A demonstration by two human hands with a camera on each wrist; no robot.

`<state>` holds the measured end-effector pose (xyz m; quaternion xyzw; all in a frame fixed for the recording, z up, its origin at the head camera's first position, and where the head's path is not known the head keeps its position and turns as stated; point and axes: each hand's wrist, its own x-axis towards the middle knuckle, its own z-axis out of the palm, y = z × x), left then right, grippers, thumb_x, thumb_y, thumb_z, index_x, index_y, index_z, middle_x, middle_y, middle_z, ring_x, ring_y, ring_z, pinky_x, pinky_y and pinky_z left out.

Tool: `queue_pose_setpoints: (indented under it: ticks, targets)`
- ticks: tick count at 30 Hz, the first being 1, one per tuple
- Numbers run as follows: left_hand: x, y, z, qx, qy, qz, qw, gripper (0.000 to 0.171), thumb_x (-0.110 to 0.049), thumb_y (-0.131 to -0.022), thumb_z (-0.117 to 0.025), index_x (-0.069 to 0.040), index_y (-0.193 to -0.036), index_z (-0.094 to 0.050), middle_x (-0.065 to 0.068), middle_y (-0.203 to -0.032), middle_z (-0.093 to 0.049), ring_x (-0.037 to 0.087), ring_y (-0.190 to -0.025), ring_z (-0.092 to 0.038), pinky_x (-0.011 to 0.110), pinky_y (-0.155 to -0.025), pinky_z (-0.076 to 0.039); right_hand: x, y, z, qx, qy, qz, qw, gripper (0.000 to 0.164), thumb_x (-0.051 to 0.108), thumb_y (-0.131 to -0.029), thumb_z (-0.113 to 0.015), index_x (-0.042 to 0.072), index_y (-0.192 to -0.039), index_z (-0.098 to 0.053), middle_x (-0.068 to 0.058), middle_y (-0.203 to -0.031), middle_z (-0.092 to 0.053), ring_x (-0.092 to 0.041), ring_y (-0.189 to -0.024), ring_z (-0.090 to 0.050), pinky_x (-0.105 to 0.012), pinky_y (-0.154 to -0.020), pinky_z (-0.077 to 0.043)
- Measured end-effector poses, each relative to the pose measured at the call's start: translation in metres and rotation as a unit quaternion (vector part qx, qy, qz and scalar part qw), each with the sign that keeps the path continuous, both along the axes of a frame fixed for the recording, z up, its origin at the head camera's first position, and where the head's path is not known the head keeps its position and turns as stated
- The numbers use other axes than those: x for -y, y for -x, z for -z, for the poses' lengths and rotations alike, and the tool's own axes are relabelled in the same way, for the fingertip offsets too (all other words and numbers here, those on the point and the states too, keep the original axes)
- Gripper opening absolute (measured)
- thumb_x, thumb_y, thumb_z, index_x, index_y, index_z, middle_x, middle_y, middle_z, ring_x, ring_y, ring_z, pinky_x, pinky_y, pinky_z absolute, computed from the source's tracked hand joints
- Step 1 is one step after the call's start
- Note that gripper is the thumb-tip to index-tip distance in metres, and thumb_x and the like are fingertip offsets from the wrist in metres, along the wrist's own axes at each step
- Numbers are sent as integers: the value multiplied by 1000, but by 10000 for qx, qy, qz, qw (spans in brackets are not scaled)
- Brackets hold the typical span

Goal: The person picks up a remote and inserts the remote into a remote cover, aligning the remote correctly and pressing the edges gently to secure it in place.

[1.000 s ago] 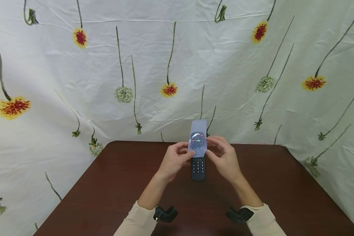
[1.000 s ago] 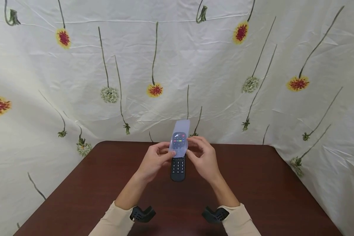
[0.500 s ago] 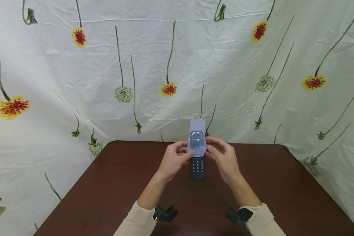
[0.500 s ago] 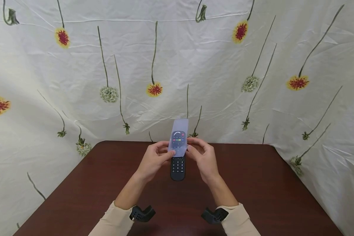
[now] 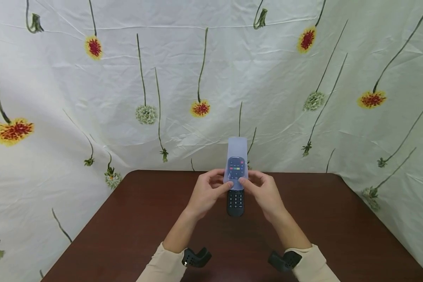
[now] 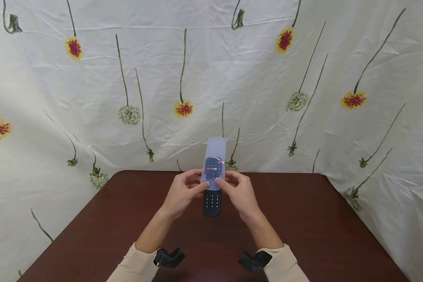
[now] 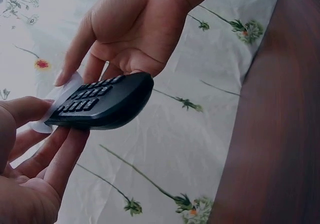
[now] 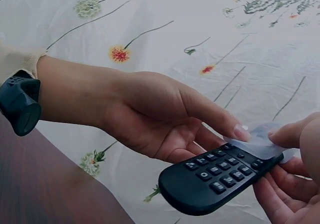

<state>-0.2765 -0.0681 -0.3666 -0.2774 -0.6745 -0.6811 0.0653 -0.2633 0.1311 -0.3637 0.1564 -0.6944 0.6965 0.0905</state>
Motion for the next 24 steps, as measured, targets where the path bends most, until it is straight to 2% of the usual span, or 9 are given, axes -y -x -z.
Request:
queue_pose_setpoints:
  ticks: [5,8,12,17,22,24]
  targets:
    - [0,0,1,-73,95,-109,9999,36,-2,-95,-74,3,-129,-67,14,-99,-71,21,-82,-72,49,-71,-61,-3,1,0,-74,155,-209,9996,36,4,-98,-70,-13,-129,-63,-17,-113,-68,-21,-100,-66,-32,-87,-57]
    - [-1,1,1,-73,146,-160,9997,35,-4,-95,-74,2,-129,-68,14,-100,-71,21,-84,-72,51,-74,-60,-3,1,0,-297,98,-60,9995,34,3,-97,-71,-13,-126,-65,-17,-110,-70,-20,-98,-64,-30,-85,-55]
    - [-1,1,2,-81,192,-119,9997,35,-8,-96,-74,1,-129,-68,14,-106,-71,25,-92,-72,46,-80,-60,-1,1,0,-557,67,223,9982,29,1,-96,-72,-11,-122,-68,-17,-109,-71,-21,-97,-63,-29,-83,-52]
    - [0,3,3,12,548,209,9983,39,-12,-95,-76,-1,-131,-67,13,-117,-71,28,-106,-70,41,-91,-56,-1,2,-1,-610,244,518,9965,27,-1,-95,-73,-11,-120,-69,-17,-108,-72,-21,-97,-64,-29,-84,-52]
    - [0,6,8,113,1361,700,9881,51,-12,-92,-80,-4,-138,-61,11,-117,-69,26,-104,-69,39,-88,-56,-5,3,-4,-513,508,809,9941,30,2,-96,-73,-11,-123,-68,-16,-111,-71,-20,-99,-65,-28,-87,-52]
    - [-1,7,11,178,1488,871,9849,51,-9,-91,-80,-2,-138,-60,12,-114,-69,25,-100,-70,39,-86,-57,-6,3,-6,-472,585,887,9932,31,2,-96,-73,-11,-124,-67,-16,-113,-71,-20,-100,-65,-28,-88,-52]
